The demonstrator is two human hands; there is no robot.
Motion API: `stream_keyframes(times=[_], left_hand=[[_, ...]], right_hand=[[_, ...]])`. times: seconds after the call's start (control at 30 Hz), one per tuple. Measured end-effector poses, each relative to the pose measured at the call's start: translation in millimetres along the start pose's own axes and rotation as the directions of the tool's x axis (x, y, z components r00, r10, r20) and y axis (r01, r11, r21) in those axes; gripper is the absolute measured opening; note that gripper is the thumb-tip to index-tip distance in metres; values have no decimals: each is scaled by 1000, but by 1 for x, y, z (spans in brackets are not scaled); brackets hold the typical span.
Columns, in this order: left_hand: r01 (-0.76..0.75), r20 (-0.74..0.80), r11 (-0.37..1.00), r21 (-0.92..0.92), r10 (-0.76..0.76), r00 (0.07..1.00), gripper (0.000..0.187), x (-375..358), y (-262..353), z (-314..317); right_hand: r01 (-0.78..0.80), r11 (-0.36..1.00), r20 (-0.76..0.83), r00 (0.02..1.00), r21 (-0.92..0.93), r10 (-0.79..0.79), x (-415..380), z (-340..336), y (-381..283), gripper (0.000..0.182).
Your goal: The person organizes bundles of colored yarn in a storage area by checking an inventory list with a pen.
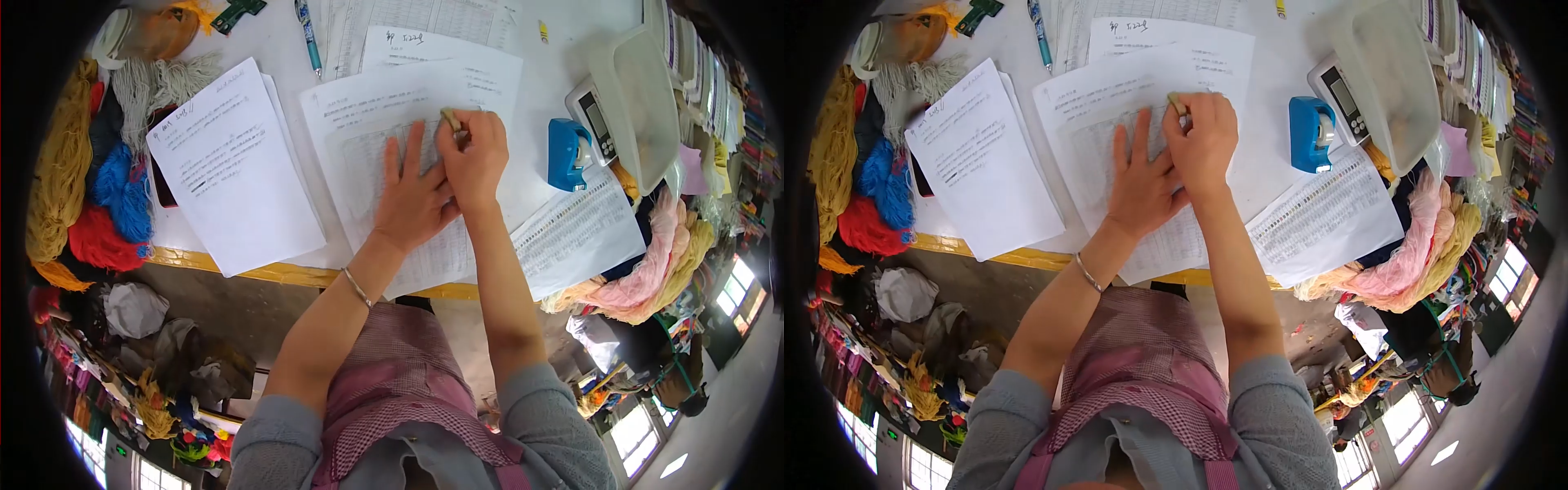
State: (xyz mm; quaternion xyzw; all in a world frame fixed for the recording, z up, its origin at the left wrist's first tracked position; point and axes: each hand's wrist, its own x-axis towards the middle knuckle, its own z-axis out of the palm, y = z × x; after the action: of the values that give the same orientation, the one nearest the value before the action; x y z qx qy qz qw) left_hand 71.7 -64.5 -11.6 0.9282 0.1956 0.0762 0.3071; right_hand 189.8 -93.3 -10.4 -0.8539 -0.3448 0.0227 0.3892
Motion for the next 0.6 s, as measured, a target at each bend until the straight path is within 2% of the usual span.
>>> stream_keyframes(times=[0.1,0.2,0.33,0.4,0.43,0.5,0.57,0.6], left_hand=[[4,-13,1000,31,-4,1000,49,2,0,-1],[9,-43,999,-31,-11,999,49,1,-1,0],[-4,-43,1000,5,4,999,49,1,-1,1],[-8,-71,1000,-7,8,997,47,1,-2,1],[-9,-78,1000,-6,9,997,47,2,-4,2],[6,-70,1000,1,-6,998,45,0,-2,3],[-2,-79,1000,-4,2,997,43,1,-3,3],[-11,-86,1000,-4,11,996,41,0,-2,1]], right_hand=[[0,1000,-57,998,-15,-1,0,1,-2,15],[98,991,12,995,-97,-97,-5,-1,-7,14],[88,987,-39,995,-136,-94,4,2,-6,12],[-24,998,-103,995,-55,18,-1,3,-11,15],[-18,998,-105,994,-56,12,0,5,-10,15],[12,995,-2,1000,-97,-13,-5,4,-7,15],[45,990,-3,999,-134,-46,2,2,-1,14],[8,988,-60,998,-157,-18,3,0,-2,14]])
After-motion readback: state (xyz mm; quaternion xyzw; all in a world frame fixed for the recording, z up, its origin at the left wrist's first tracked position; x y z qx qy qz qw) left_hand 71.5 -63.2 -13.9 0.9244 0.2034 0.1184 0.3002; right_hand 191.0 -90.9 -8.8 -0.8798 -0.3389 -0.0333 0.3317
